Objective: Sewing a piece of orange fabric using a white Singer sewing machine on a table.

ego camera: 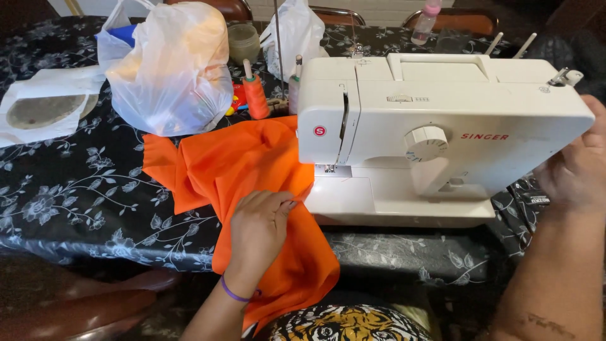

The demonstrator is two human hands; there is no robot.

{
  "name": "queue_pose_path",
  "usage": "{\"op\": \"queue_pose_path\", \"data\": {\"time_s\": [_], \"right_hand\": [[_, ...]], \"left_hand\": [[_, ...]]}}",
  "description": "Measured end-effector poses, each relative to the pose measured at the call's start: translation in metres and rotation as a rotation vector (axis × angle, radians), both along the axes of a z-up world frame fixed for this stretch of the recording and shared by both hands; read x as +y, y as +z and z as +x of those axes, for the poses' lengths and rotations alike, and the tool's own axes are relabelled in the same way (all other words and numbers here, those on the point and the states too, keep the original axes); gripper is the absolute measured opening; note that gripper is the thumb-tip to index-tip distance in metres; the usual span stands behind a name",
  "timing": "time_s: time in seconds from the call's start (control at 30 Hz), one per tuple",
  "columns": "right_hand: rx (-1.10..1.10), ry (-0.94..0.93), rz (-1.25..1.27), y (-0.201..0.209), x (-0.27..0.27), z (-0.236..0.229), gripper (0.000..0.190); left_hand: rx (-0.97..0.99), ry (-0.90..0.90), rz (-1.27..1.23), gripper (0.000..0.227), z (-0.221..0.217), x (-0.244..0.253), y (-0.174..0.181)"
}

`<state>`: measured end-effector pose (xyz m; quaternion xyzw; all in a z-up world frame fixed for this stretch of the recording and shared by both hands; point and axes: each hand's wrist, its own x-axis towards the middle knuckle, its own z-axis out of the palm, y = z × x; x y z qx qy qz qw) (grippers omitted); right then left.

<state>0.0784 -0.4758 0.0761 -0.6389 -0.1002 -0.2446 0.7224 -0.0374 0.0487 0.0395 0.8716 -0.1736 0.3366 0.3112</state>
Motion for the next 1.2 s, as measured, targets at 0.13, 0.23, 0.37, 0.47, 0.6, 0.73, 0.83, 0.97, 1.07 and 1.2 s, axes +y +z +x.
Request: {"op": "queue_pose_path", "data": {"time_s": [0.13,0.23,0.37,0.47,0.6,0.73,0.83,0.97,1.07,1.2], "right_hand": [[-0.036,0.004,0.016,0.0,0.003,0.003,0.031],[0.035,-0.125,0.042,0.013,0.014,0.003,0.033],[-0.112,-0.295,-0.46,0.01,-0.006,0.015,0.064],[-0.134,-0.31,-0.554,0.015,-0.007,0.012,0.058],[-0.171,-0.342,-0.72,0.024,-0.007,0.004,0.051],[-0.191,-0.355,-0.834,0.029,-0.003,-0.001,0.049],[-0.214,-0.368,-0.947,0.03,0.005,-0.002,0.049],[-0.05,0.06,-0.282,0.011,-0.007,0.005,0.034],[-0.129,0.023,-0.259,0.006,0.009,0.001,0.038],[-0.35,-0.867,0.059,-0.029,0.055,-0.018,0.021]], "left_hand": [[-0.023,-0.014,-0.017,0.015,-0.003,0.0,-0.001],[-0.037,-0.055,-0.029,0.016,-0.009,0.0,0.003],[-0.005,-0.1,-0.052,0.017,-0.021,0.001,0.009],[0.006,-0.107,-0.067,0.018,-0.031,0.003,0.014],[0.013,-0.14,-0.108,0.015,-0.043,0.011,0.022],[0.044,-0.12,-0.127,0.019,-0.055,0.021,0.032],[0.047,-0.111,-0.163,0.015,-0.062,0.026,0.036],[0.048,-0.158,-0.171,0.011,-0.069,0.03,0.039],[0.043,-0.18,-0.149,0.013,-0.069,0.03,0.038],[0.034,-0.24,-0.151,0.01,-0.067,0.028,0.038]]}}
